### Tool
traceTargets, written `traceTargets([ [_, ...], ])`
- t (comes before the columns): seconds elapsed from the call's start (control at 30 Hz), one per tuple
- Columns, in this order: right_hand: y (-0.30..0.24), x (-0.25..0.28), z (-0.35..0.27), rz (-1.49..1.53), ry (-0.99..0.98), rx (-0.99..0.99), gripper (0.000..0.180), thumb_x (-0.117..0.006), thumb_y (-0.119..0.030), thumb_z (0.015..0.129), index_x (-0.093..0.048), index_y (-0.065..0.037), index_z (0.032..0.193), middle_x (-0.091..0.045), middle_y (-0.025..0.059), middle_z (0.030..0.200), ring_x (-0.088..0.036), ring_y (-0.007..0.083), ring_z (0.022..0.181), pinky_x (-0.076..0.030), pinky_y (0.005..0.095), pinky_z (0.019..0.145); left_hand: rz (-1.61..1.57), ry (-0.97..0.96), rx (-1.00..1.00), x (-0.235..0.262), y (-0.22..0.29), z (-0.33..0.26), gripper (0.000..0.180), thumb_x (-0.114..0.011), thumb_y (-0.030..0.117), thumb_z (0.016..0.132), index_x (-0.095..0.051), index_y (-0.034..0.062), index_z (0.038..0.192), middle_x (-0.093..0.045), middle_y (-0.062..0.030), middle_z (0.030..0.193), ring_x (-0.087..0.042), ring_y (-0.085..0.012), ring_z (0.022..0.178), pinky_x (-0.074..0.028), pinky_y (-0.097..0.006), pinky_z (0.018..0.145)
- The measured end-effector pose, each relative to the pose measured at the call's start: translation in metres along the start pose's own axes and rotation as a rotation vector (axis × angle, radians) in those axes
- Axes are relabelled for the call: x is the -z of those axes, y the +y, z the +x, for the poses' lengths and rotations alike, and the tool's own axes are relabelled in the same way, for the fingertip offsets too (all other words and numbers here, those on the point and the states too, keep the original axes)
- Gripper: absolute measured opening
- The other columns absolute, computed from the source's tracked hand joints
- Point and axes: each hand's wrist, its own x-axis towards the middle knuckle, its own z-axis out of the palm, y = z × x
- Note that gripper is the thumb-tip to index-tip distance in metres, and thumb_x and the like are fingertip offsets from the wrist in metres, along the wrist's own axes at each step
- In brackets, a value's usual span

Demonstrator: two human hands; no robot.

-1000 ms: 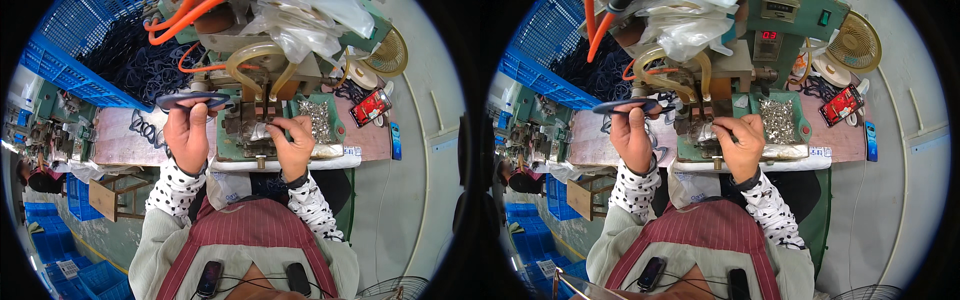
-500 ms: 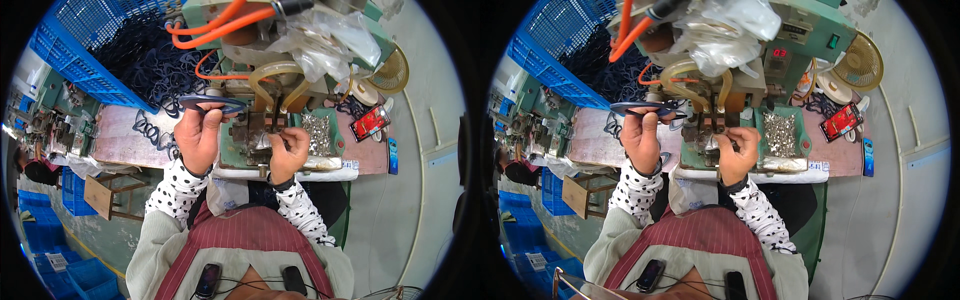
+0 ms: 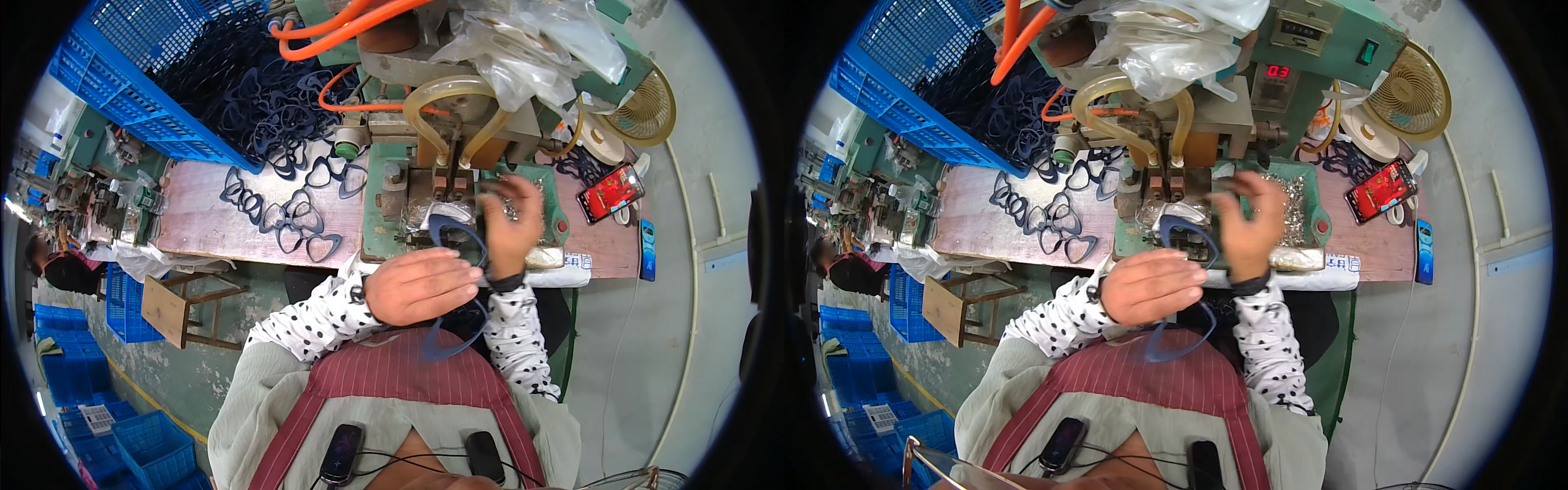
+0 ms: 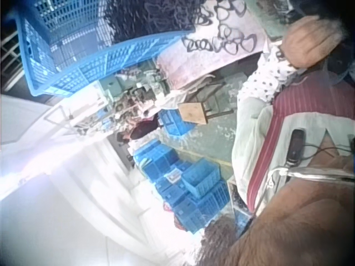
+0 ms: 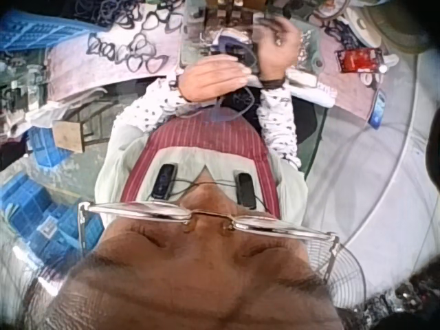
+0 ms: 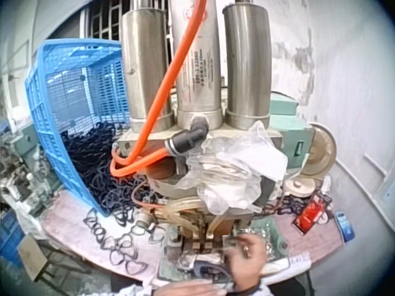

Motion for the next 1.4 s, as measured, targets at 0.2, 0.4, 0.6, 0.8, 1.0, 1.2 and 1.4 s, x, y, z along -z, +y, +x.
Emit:
traceTargets([
  [0.2, 0.093, 0.100, 0.018, -0.493, 0.007, -0.178, 0.023, -0.071, -0.009, 0.082, -0.065, -0.003, 0.104, -0.070, 0.0095, 0.089, -0.067, 0.0219, 0.079, -0.051, 0.0313, 0.072, -0.063, 0.023, 0.006, -0.012, -0.013, -0.005, 0.035, -0.069, 0.009, 0.080, -0.063, -0.0022, 0.113, -0.064, -0.0171, 0.117, -0.065, -0.0281, 0.103, -0.052, -0.044, 0.094],
  [0.4, 0.046, 0.118, 0.003, -0.935, -0.351, -0.093, 0.028, -0.068, -0.015, 0.082, -0.062, -0.003, 0.107, -0.066, 0.0193, 0.095, -0.062, 0.0390, 0.091, -0.049, 0.0436, 0.076, -0.047, 0.060, 0.023, -0.009, -0.010, -0.006, 0.033, -0.068, 0.006, 0.080, -0.063, -0.0035, 0.111, -0.064, -0.0165, 0.117, -0.065, -0.0276, 0.099, -0.052, -0.044, 0.094],
  [0.6, 0.090, 0.095, 0.012, -0.900, -0.343, -0.033, 0.020, -0.068, -0.016, 0.084, -0.065, -0.003, 0.100, -0.066, 0.0188, 0.099, -0.062, 0.0371, 0.092, -0.048, 0.0426, 0.078, 0.011, 0.032, 0.039, -0.012, -0.006, -0.011, 0.034, -0.066, 0.009, 0.081, -0.063, 0.0041, 0.115, -0.062, -0.0119, 0.123, -0.062, -0.0244, 0.106, -0.048, -0.045, 0.099],
  [0.8, 0.104, 0.098, -0.002, -0.481, -0.062, -0.046, 0.015, -0.066, -0.015, 0.088, -0.071, -0.003, 0.096, -0.068, 0.0126, 0.094, -0.063, 0.0270, 0.085, -0.050, 0.0350, 0.079, 0.270, 0.213, 0.451, 0.006, -0.010, -0.081, 0.015, -0.068, 0.015, 0.082, -0.064, 0.0074, 0.095, -0.066, -0.0121, 0.095, -0.064, -0.0299, 0.089, -0.048, -0.045, 0.078],
  [1.0, 0.080, 0.082, 0.003, -0.544, 0.021, 0.075, 0.010, -0.068, -0.009, 0.084, -0.072, -0.004, 0.092, -0.069, 0.0110, 0.088, -0.065, 0.0254, 0.082, -0.049, 0.0339, 0.078, 0.879, -0.015, 1.274, 0.048, -0.046, -0.256, 0.036, -0.066, 0.032, 0.088, -0.061, -0.0025, 0.096, -0.059, -0.0221, 0.088, -0.057, -0.0408, 0.082, -0.046, -0.047, 0.072],
  [1.2, 0.079, 0.084, -0.004, -0.452, 0.109, -0.090, 0.010, -0.064, -0.007, 0.088, -0.065, -0.003, 0.097, -0.069, 0.0119, 0.080, -0.068, 0.0199, 0.069, -0.050, 0.0313, 0.063, 0.630, -0.135, 1.252, 0.034, -0.086, -0.243, 0.044, -0.076, 0.038, 0.077, -0.059, 0.0022, 0.059, -0.054, -0.0183, 0.071, -0.053, -0.0367, 0.074, -0.042, -0.048, 0.070],
  [1.4, 0.077, 0.086, -0.001, -0.530, 0.067, -0.070, 0.012, -0.056, -0.009, 0.094, -0.057, -0.004, 0.104, -0.068, 0.0107, 0.077, -0.068, 0.0188, 0.068, -0.051, 0.0310, 0.059, 0.432, -0.313, 1.010, 0.034, -0.112, -0.217, 0.030, -0.076, 0.026, 0.067, -0.058, 0.0034, 0.058, -0.055, -0.0175, 0.076, -0.051, -0.0363, 0.074, -0.040, -0.047, 0.070],
])
